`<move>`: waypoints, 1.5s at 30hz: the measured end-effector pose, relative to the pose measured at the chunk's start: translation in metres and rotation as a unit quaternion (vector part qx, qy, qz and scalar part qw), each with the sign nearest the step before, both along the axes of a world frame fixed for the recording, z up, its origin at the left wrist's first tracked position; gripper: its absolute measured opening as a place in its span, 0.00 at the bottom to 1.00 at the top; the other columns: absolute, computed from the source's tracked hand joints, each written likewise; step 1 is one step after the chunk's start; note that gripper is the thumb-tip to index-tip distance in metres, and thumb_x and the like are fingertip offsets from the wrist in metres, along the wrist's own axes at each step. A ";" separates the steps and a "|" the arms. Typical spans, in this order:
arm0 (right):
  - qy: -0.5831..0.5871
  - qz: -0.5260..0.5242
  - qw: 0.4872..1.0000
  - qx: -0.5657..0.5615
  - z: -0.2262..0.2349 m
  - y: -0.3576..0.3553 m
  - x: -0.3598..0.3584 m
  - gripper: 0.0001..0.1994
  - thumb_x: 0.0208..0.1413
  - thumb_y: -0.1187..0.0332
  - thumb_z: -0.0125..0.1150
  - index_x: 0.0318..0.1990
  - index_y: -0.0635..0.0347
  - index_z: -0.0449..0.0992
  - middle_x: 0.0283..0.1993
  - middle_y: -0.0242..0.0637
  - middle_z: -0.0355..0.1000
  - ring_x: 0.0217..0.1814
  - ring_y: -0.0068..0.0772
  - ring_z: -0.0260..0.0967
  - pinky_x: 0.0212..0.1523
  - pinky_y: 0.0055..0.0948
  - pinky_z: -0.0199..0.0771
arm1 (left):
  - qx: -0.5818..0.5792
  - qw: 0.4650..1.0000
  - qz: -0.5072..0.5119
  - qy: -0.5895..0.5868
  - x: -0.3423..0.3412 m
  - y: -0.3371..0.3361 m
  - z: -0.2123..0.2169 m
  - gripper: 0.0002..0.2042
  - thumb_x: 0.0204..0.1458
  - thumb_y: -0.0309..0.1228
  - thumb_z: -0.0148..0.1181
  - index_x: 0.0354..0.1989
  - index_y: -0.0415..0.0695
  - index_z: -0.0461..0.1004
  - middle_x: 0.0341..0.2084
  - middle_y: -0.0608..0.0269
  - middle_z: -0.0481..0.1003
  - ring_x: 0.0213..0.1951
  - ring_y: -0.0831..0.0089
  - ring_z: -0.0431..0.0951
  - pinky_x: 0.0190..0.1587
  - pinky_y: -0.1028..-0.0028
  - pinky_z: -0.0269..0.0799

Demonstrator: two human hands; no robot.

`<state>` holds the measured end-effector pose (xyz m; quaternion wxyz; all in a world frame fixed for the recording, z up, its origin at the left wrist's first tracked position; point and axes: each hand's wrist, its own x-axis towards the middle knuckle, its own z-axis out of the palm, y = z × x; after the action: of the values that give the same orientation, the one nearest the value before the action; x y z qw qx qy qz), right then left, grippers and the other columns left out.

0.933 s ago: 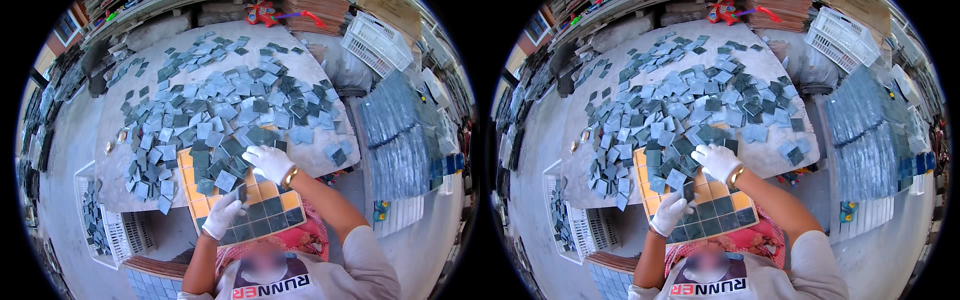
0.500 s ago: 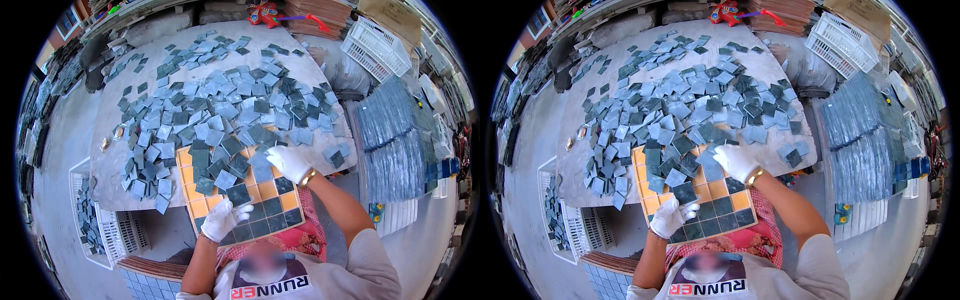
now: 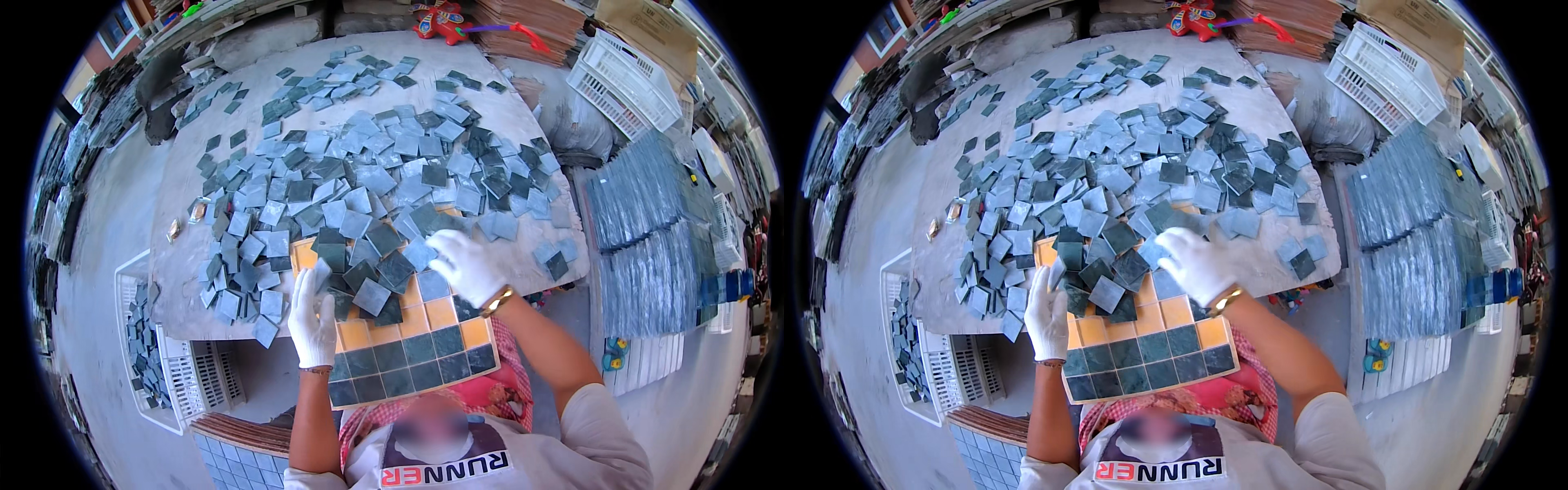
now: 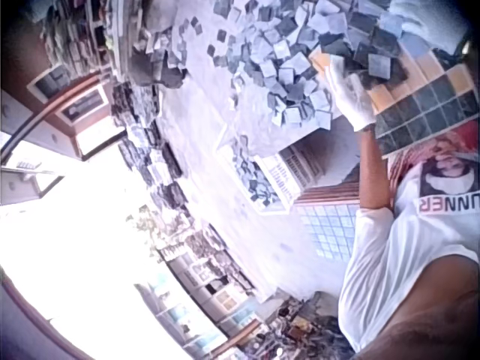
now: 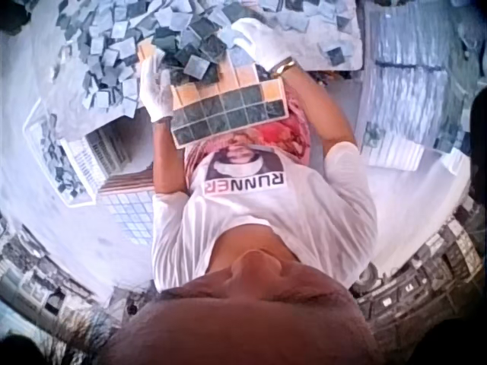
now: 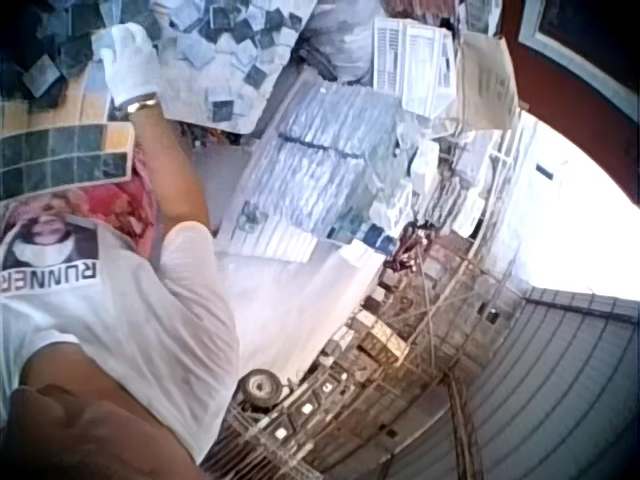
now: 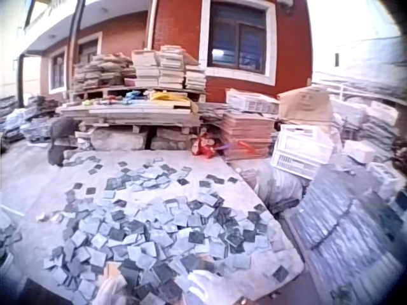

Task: The person picks small square tiles from a large pile on the floor and places them one by one into a grid on a wooden board. The person continues filling the grid until it is nearly complete, then lifts the board to show the arranged tiles.

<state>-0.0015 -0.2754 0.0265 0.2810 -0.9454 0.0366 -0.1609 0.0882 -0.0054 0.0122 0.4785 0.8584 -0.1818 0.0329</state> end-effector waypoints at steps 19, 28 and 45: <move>0.212 0.160 0.964 -0.013 0.044 0.027 0.040 0.25 0.43 0.59 0.64 0.46 0.62 0.63 0.44 0.49 0.69 0.48 0.50 0.69 0.46 0.43 0.71 | 0.339 0.913 -0.207 -0.097 0.094 -0.019 0.018 0.22 0.32 0.33 0.68 0.40 0.47 0.72 0.40 0.59 0.71 0.47 0.55 0.69 0.47 0.61 0.69; 0.202 0.089 0.975 -0.030 -0.002 -0.011 -0.140 0.24 0.45 0.67 0.64 0.52 0.58 0.66 0.52 0.46 0.64 0.48 0.49 0.68 0.49 0.40 0.70 | 0.148 0.944 -0.150 -0.256 0.044 -0.031 0.026 0.07 0.38 0.27 0.64 0.27 0.45 0.73 0.31 0.61 0.73 0.40 0.57 0.70 0.43 0.62 0.67; 0.263 0.078 0.957 -0.096 0.012 0.002 -0.119 0.20 0.46 0.63 0.65 0.47 0.54 0.70 0.45 0.37 0.67 0.43 0.40 0.71 0.41 0.36 0.74 | 0.055 0.967 -0.246 -0.038 -0.056 -0.106 -0.018 0.06 0.46 0.27 0.61 0.33 0.43 0.78 0.28 0.55 0.73 0.32 0.56 0.75 0.36 0.64 0.71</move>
<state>-0.1207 -0.2737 0.0380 0.1813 -0.9766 0.0196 0.1136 0.0326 -0.1110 -0.0061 0.4166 0.8106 -0.4066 -0.0633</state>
